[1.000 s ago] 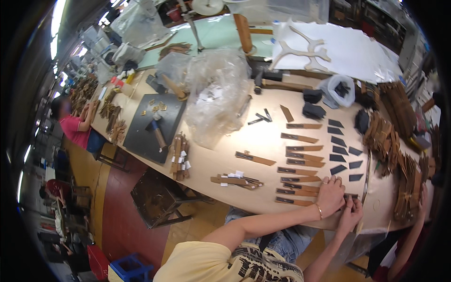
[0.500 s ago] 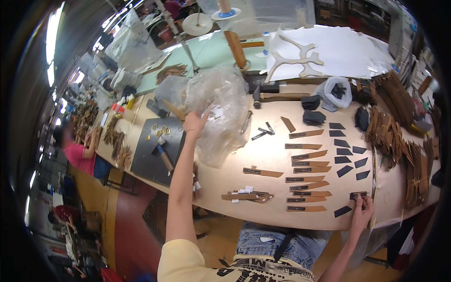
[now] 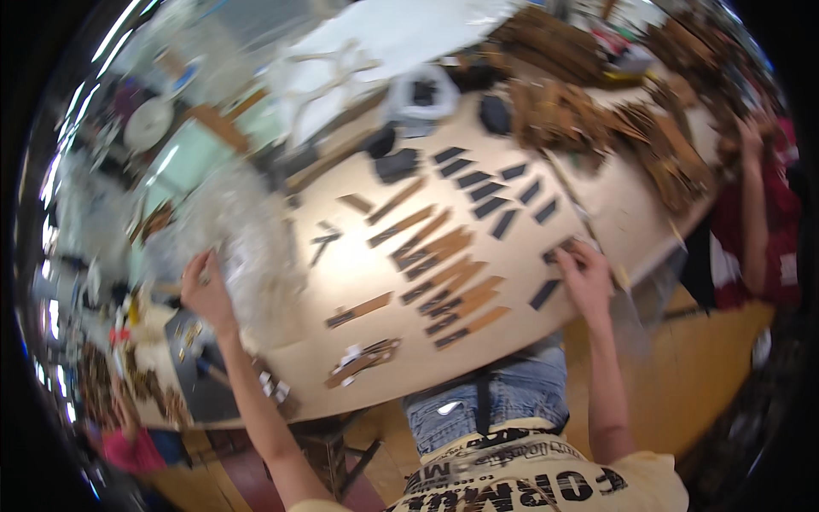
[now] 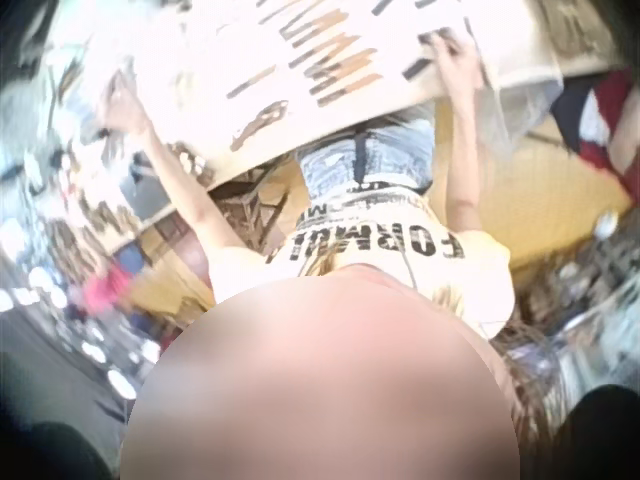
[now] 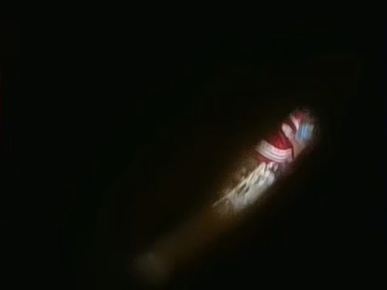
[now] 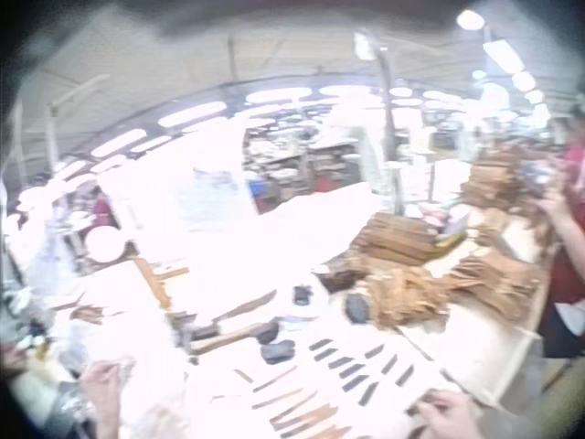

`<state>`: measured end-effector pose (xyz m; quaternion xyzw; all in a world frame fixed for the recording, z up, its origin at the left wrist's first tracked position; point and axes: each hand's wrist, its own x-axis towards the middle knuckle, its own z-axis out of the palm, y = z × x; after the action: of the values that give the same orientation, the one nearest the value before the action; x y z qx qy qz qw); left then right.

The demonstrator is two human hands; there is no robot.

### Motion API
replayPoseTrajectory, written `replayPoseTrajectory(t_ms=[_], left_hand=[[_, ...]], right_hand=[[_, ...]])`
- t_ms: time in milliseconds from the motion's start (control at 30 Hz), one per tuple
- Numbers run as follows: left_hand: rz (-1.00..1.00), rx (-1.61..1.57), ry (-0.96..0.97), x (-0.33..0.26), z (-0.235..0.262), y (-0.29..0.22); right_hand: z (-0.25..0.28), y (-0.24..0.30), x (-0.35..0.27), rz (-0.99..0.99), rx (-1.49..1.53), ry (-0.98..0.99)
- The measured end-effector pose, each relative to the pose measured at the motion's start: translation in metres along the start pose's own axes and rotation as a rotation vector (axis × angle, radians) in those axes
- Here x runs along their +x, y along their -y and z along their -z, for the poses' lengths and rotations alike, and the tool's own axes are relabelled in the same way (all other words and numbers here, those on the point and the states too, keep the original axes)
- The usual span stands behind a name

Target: The person repeatedly picks up small leather pieces and white tags from a table, aligns them, and places them together. The person handles the items one at a time and arranges them in rows on the table.

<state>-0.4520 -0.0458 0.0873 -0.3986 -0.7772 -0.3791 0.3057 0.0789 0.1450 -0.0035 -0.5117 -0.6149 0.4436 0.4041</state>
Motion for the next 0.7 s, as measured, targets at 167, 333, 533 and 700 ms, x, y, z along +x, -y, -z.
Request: replayPoseTrajectory(t_ms=[167, 333, 533, 700], left_hand=[[0.405, -0.921, 0.953, -0.059, -0.023, -0.196], [0.300, -0.912, 1.549, -0.125, -0.103, -0.326], [0.136, -0.616, 1.347, -0.158, -0.133, -0.350], [0.257, -0.478, 1.276, -0.166, -0.127, -0.358]], right_hand=[[0.004, 0.008, 0.000, -0.012, -0.051, 0.000], [0.001, 0.008, 0.002, 0.036, 0.003, -0.033], [0.002, 0.005, 0.000, 0.013, -0.009, -0.038], [0.004, 0.002, 0.000, 0.019, -0.088, -0.020]])
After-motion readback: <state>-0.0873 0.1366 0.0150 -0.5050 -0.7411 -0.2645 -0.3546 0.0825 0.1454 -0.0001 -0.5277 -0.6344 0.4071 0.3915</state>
